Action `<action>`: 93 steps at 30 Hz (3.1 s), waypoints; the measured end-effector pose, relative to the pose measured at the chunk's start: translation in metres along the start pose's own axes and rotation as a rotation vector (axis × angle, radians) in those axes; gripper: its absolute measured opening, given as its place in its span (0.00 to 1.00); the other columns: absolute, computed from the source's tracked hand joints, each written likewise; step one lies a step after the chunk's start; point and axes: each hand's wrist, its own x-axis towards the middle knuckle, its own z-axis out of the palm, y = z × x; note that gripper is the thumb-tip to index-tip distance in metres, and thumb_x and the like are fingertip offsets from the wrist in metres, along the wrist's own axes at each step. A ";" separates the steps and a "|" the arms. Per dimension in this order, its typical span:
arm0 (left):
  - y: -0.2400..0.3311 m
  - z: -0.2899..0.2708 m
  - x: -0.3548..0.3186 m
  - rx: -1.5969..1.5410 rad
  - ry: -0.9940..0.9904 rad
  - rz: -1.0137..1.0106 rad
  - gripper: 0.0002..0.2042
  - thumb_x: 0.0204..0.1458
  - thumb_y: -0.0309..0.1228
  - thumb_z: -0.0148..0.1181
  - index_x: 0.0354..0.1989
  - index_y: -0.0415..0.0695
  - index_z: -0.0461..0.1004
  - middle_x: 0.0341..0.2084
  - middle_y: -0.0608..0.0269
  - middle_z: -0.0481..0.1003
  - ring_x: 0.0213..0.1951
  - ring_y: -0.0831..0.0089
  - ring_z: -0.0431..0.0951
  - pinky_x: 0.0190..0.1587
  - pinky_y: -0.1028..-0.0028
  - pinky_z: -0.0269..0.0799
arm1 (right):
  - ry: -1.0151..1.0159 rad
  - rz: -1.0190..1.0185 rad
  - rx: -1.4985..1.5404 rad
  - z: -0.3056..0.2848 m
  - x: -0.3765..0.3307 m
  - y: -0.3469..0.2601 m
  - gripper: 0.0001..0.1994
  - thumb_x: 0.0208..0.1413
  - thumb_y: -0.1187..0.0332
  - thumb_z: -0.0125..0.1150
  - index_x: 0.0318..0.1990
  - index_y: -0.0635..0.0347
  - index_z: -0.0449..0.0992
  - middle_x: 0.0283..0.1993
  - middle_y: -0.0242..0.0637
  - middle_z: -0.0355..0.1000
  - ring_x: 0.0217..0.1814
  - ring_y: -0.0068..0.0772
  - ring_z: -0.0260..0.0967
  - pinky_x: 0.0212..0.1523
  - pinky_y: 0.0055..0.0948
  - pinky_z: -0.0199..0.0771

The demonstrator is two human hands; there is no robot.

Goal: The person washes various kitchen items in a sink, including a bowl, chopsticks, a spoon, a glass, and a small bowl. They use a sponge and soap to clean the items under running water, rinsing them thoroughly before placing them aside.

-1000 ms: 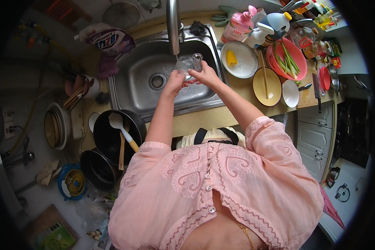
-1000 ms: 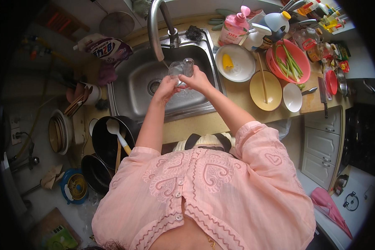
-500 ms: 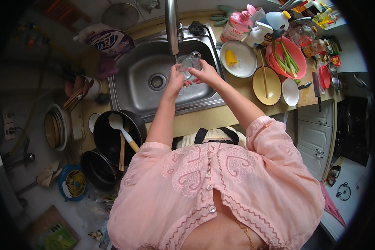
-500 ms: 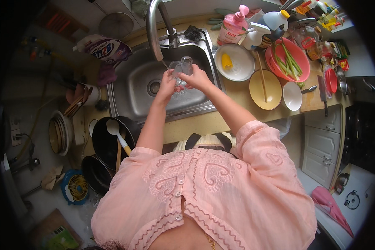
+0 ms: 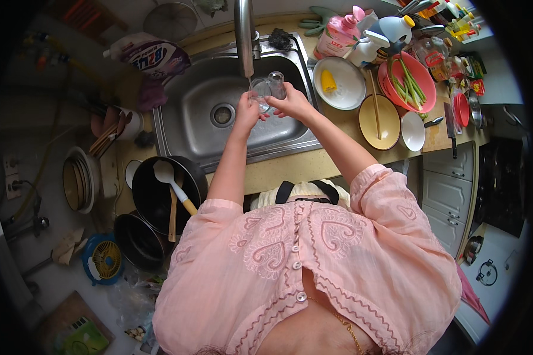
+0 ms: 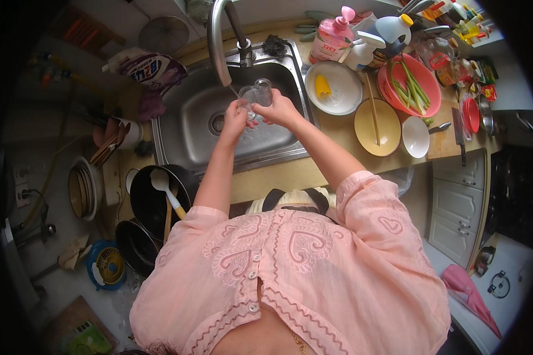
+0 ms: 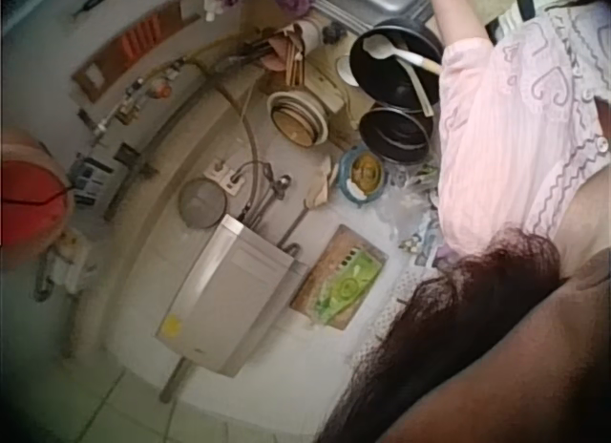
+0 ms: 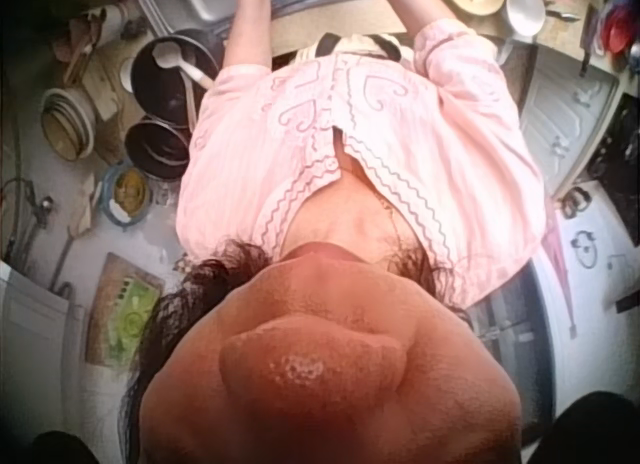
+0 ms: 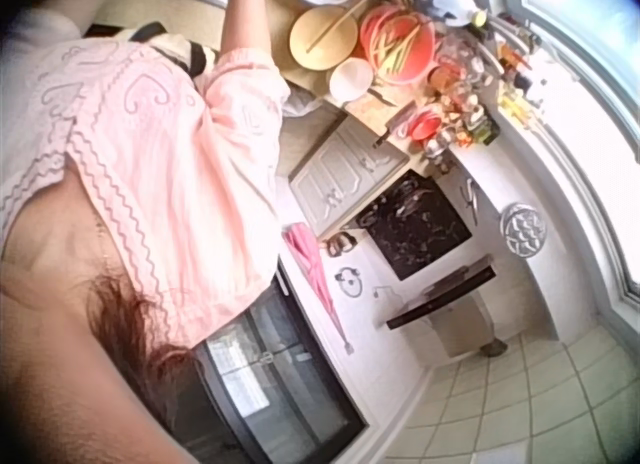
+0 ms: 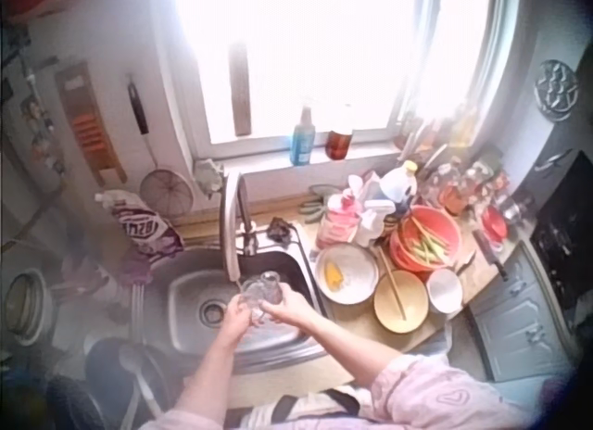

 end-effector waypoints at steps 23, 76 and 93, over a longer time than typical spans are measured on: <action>-0.011 -0.017 0.017 0.406 0.057 -0.161 0.09 0.48 0.28 0.53 0.37 0.39 0.66 0.16 0.57 0.72 0.16 0.70 0.74 0.12 0.76 0.62 | -0.045 0.070 -0.089 0.004 0.001 -0.003 0.48 0.37 0.47 0.62 0.57 0.76 0.46 0.31 0.50 0.71 0.27 0.33 0.73 0.25 0.24 0.74; 0.016 -0.004 -0.043 0.855 0.131 0.458 0.13 0.50 0.31 0.52 0.43 0.43 0.71 0.30 0.56 0.76 0.33 0.60 0.75 0.57 0.57 0.50 | -0.061 0.132 -0.177 0.021 0.032 -0.015 0.35 0.42 0.53 0.56 0.49 0.79 0.60 0.34 0.53 0.71 0.21 0.35 0.73 0.21 0.26 0.75; 0.005 -0.006 -0.022 -0.568 0.176 0.108 0.08 0.54 0.28 0.48 0.38 0.38 0.70 0.33 0.59 0.74 0.36 0.73 0.75 0.43 0.76 0.69 | 0.067 -0.417 -0.606 0.052 0.058 -0.017 0.17 0.55 0.55 0.42 0.43 0.55 0.72 0.48 0.44 0.66 0.50 0.46 0.62 0.49 0.43 0.60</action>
